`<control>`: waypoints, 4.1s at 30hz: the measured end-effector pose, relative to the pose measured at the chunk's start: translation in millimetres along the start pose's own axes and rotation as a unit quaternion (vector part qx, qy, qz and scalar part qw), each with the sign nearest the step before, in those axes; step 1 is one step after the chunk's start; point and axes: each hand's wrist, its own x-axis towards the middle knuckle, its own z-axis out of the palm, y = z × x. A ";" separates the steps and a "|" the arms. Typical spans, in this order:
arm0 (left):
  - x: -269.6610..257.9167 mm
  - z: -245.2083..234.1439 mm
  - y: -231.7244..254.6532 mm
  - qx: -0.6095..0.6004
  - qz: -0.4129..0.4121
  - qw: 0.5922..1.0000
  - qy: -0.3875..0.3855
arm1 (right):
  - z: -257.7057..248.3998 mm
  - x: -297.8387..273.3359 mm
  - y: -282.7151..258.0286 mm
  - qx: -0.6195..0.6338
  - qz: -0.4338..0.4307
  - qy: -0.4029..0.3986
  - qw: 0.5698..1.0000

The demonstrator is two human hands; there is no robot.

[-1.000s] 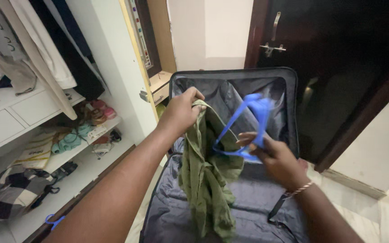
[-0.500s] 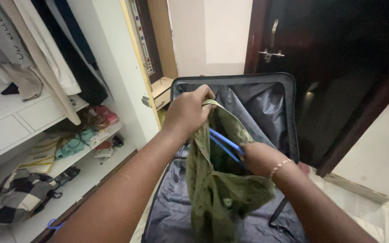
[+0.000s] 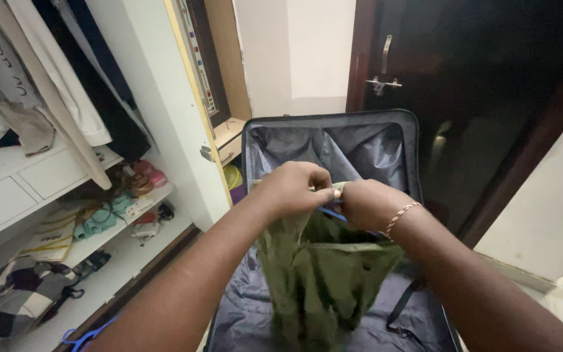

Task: The person takes a white sleeveless top and a green button-up shirt from an open suitcase, places each on a blue hanger, and hangs them on a closet rod. The person handles the garments one at a time and adjusts them before placing them in the closet.

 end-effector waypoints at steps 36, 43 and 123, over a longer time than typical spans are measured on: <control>-40.4 -55.7 -81.7 0.316 -0.027 0.935 0.159 | 121.5 64.5 87.3 0.402 0.240 0.279 0.838; -39.8 -49.0 -100.1 0.227 -0.108 0.945 0.210 | 10.5 64.8 45.5 0.616 0.088 0.308 0.720; -63.5 48.7 -51.7 -0.071 0.062 0.954 0.285 | -25.0 56.4 -6.5 0.332 0.113 0.105 0.930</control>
